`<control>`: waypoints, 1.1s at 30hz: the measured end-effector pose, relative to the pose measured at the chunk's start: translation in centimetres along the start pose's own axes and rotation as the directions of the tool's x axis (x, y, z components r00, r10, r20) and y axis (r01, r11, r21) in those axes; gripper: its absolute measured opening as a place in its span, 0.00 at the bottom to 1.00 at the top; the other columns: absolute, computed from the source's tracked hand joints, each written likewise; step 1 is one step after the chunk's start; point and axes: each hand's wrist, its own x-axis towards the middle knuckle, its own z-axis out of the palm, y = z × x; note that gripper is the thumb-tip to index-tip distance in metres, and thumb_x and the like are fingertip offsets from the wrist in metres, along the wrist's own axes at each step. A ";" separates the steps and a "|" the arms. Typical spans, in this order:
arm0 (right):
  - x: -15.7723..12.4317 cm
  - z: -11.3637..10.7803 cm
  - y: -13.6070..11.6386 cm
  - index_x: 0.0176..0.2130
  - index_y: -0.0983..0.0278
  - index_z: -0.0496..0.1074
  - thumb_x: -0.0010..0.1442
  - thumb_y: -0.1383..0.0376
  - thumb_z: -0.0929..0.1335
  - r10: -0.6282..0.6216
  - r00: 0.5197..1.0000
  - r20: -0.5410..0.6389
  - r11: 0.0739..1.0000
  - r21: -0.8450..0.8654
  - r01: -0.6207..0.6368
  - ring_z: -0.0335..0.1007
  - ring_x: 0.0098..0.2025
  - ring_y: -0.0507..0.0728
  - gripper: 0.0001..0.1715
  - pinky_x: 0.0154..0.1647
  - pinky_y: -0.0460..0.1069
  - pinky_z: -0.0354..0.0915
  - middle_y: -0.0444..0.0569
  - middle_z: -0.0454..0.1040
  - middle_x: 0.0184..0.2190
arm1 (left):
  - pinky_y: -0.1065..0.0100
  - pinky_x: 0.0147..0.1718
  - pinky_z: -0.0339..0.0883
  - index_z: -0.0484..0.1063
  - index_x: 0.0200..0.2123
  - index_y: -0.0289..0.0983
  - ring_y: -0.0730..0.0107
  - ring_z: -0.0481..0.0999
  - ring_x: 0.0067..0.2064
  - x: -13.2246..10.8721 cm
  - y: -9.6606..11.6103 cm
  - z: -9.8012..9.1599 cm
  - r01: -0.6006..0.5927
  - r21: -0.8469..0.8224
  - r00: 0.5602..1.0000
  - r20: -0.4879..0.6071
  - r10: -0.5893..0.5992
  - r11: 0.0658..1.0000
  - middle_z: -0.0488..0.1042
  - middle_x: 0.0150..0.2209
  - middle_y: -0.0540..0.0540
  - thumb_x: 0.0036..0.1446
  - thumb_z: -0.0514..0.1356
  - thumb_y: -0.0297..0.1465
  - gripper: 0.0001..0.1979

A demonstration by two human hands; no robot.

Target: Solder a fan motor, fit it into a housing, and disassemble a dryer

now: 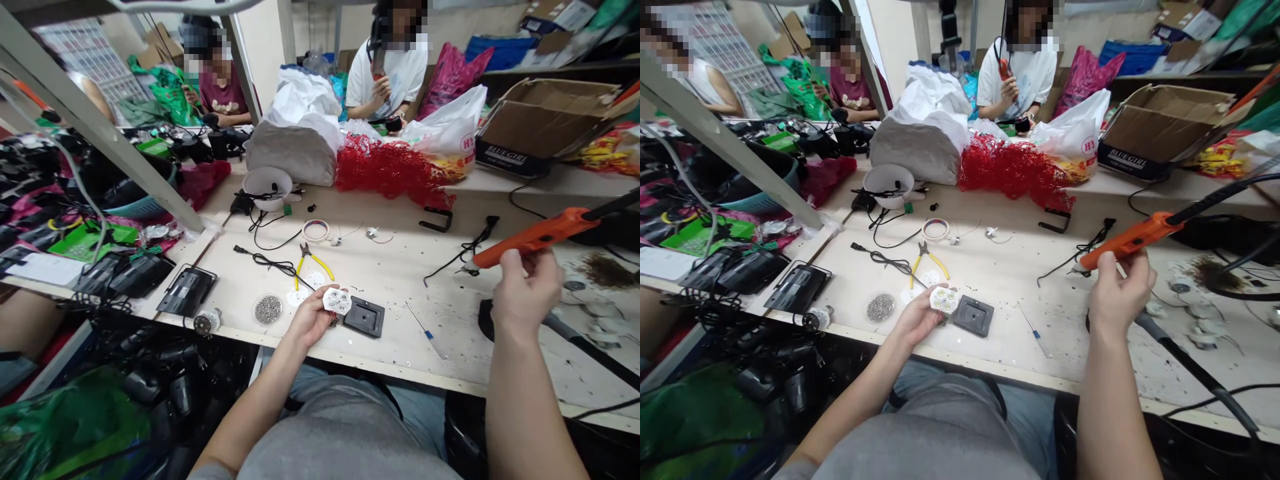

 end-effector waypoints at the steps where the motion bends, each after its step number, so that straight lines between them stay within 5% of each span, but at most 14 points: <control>1: -0.7 0.0 -0.4 0.58 0.61 0.68 0.60 0.46 0.69 0.027 0.991 -0.127 0.999 -0.024 -0.031 0.69 0.55 0.74 0.33 0.49 0.66 0.69 0.66 0.65 0.54 | 0.68 0.35 0.76 0.76 0.39 0.34 0.63 0.82 0.39 0.0 0.1 0.0 -0.010 0.010 1.000 0.006 0.010 1.000 0.82 0.41 0.40 0.48 0.64 0.19 0.13; 4: -4.4 1.0 -2.5 0.57 0.61 0.70 0.53 0.53 0.76 -0.003 0.945 -0.326 0.998 -0.064 -0.019 0.73 0.51 0.72 0.35 0.45 0.66 0.72 0.65 0.67 0.54 | 0.68 0.37 0.75 0.76 0.39 0.34 0.64 0.81 0.40 0.1 0.2 0.2 -0.061 0.036 0.998 0.003 0.061 0.997 0.81 0.40 0.40 0.47 0.66 0.21 0.14; 6: -7.6 2.4 -4.5 0.55 0.60 0.71 0.58 0.52 0.73 -0.119 0.990 -0.080 0.992 -0.038 0.116 0.75 0.48 0.68 0.29 0.46 0.66 0.74 0.58 0.72 0.49 | 0.68 0.37 0.73 0.75 0.40 0.35 0.65 0.80 0.39 0.2 0.1 0.8 -0.086 0.061 0.996 0.002 0.086 0.994 0.81 0.39 0.42 0.45 0.68 0.22 0.16; 7: -9.1 3.2 -5.5 0.58 0.59 0.70 0.59 0.52 0.73 -0.167 0.971 0.170 0.986 0.027 0.165 0.75 0.49 0.66 0.31 0.46 0.65 0.75 0.56 0.72 0.51 | 0.69 0.36 0.73 0.75 0.40 0.35 0.66 0.79 0.38 0.2 0.0 1.3 -0.092 0.082 0.996 0.011 0.092 0.992 0.80 0.39 0.43 0.45 0.69 0.23 0.17; 9: -11.5 4.9 -7.2 0.62 0.57 0.66 0.60 0.51 0.72 -0.291 0.826 0.482 0.957 0.167 0.239 0.74 0.53 0.65 0.34 0.47 0.62 0.76 0.56 0.71 0.55 | 0.70 0.34 0.71 0.75 0.41 0.36 0.68 0.77 0.37 0.3 0.0 2.2 -0.109 0.157 0.994 0.051 0.102 0.982 0.79 0.39 0.45 0.45 0.70 0.27 0.17; 11: -12.5 6.2 -8.4 0.61 0.57 0.68 0.63 0.55 0.71 -0.388 0.711 0.587 0.922 0.249 0.297 0.75 0.53 0.63 0.30 0.49 0.60 0.76 0.55 0.74 0.53 | 0.71 0.33 0.69 0.75 0.42 0.37 0.70 0.76 0.35 0.4 0.3 3.0 -0.155 0.296 0.986 0.106 0.128 0.943 0.78 0.39 0.46 0.48 0.69 0.32 0.16; 12: -12.5 6.7 -8.7 0.59 0.57 0.70 0.63 0.57 0.71 -0.419 0.695 0.584 0.908 0.264 0.326 0.75 0.51 0.63 0.26 0.50 0.59 0.76 0.54 0.75 0.50 | 0.71 0.33 0.69 0.75 0.43 0.37 0.70 0.76 0.36 0.5 0.8 3.1 -0.198 0.386 0.978 0.134 0.157 0.901 0.77 0.39 0.46 0.51 0.68 0.34 0.15; 15: -11.4 7.3 -9.1 0.52 0.59 0.75 0.63 0.59 0.71 -0.439 0.758 0.482 0.898 0.233 0.372 0.77 0.47 0.62 0.18 0.47 0.57 0.76 0.54 0.77 0.45 | 0.63 0.42 0.71 0.77 0.45 0.39 0.63 0.77 0.43 0.6 3.7 2.3 -0.414 0.707 0.906 0.262 0.331 0.573 0.77 0.44 0.43 0.59 0.61 0.35 0.12; 17: -10.4 7.2 -9.1 0.51 0.60 0.75 0.61 0.56 0.72 -0.390 0.831 0.397 0.920 0.193 0.340 0.77 0.45 0.62 0.19 0.45 0.57 0.76 0.54 0.78 0.45 | 0.56 0.52 0.67 0.78 0.45 0.42 0.57 0.74 0.51 0.7 6.4 1.0 -0.504 0.852 0.815 0.415 0.405 0.142 0.77 0.48 0.42 0.59 0.57 0.27 0.13; 20: -9.5 6.9 -9.1 0.49 0.62 0.76 0.59 0.52 0.73 -0.241 0.921 0.305 0.963 0.191 0.189 0.77 0.42 0.60 0.23 0.41 0.55 0.77 0.54 0.78 0.45 | 0.51 0.54 0.61 0.80 0.42 0.43 0.51 0.71 0.54 1.1 9.7 -1.3 -0.375 0.849 0.820 0.491 0.294 -0.373 0.78 0.50 0.41 0.51 0.55 0.16 0.22; 23: -9.1 6.7 -8.7 0.48 0.63 0.76 0.55 0.48 0.74 -0.078 0.956 0.284 0.974 0.224 0.013 0.77 0.41 0.59 0.28 0.42 0.55 0.76 0.55 0.78 0.45 | 0.54 0.49 0.62 0.79 0.33 0.39 0.52 0.74 0.47 1.7 11.5 -2.5 -0.227 0.793 0.850 0.444 0.283 -0.565 0.79 0.41 0.39 0.50 0.55 0.15 0.17; 27: -9.2 6.5 -7.6 0.47 0.63 0.78 0.49 0.43 0.74 0.088 0.950 0.298 0.980 0.143 -0.136 0.77 0.38 0.61 0.34 0.43 0.57 0.74 0.56 0.79 0.45 | 0.59 0.46 0.63 0.79 0.35 0.37 0.58 0.75 0.40 2.0 13.2 -2.5 -0.156 0.791 0.817 0.440 0.373 -0.591 0.77 0.34 0.41 0.59 0.56 0.20 0.12; 30: -9.5 6.5 -6.5 0.46 0.61 0.79 0.44 0.38 0.72 0.181 0.906 0.382 0.983 -0.031 -0.183 0.75 0.33 0.60 0.39 0.40 0.57 0.72 0.54 0.81 0.41 | 0.65 0.42 0.65 0.78 0.44 0.37 0.64 0.75 0.40 0.8 15.3 -1.8 -0.229 0.771 0.697 0.556 0.452 -0.594 0.76 0.38 0.42 0.66 0.55 0.25 0.12; 33: -10.3 7.1 -6.0 0.47 0.60 0.79 0.40 0.37 0.73 0.239 0.822 0.517 0.968 -0.055 -0.246 0.74 0.31 0.59 0.42 0.35 0.53 0.70 0.51 0.81 0.38 | 0.70 0.36 0.65 0.77 0.48 0.36 0.70 0.73 0.36 -2.2 17.5 0.3 -0.425 0.621 0.434 0.778 0.454 -0.659 0.72 0.36 0.45 0.69 0.53 0.30 0.13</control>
